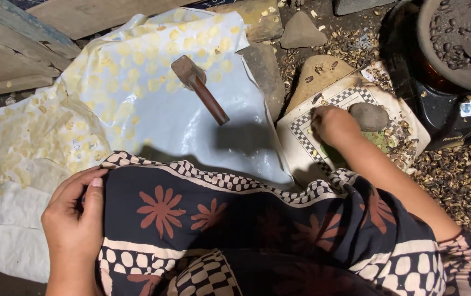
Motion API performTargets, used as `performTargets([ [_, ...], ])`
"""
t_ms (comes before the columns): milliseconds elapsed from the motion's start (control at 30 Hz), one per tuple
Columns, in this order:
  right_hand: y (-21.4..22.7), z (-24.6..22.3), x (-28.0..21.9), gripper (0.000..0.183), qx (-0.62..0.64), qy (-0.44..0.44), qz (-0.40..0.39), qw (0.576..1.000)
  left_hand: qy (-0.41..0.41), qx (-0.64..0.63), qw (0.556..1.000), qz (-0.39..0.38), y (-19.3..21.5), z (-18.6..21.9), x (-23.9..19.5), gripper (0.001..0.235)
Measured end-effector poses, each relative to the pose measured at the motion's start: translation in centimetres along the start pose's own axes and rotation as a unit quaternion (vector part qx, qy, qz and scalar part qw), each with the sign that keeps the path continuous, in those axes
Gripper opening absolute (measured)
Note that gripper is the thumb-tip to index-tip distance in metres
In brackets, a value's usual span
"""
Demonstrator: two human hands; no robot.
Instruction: The person stirs dark beans in a pan over a gas stove, then uses a stone pestle to crush the beans on a flat board. They also use a hammer to crush the beans on a white sheet and transfer the crushed material between the board and the sheet.
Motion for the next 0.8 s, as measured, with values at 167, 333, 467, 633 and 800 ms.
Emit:
performTargets([
  [167,-0.9,5.9,2.8,0.028,0.014,-0.011,0.055,0.998,-0.012,-0.006,1.000,0.000,0.1,-0.2,-0.3,0.019],
  [333,-1.4,3.9,0.4,0.022,0.040,0.083,0.072,0.993,-0.011,-0.007,1.000,0.002,0.0,0.4,-0.3,0.019],
  [467,-3.9,4.7,0.9,0.036,-0.086,0.189,0.072,0.975,-0.025,-0.005,1.000,-0.007,-0.3,-0.1,-0.1,0.020],
  [633,-3.2,2.0,-0.4,0.015,-0.004,0.229,0.066,0.971,-0.001,-0.013,1.000,-0.002,-0.2,0.1,-0.2,0.019],
  [800,-2.7,0.0,-1.5,0.043,-0.065,0.175,-0.014,0.982,0.012,-0.006,1.000,-0.007,0.0,0.4,-0.3,0.020],
])
Point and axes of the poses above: each hand's wrist, its own x-axis towards the middle knuckle, its own y-axis out of the back of the hand, z = x × y, the point moved 2 cm from there along x, towards the middle knuckle, and after that the axes turned 11 degrees about y, right-handed, at the moved point
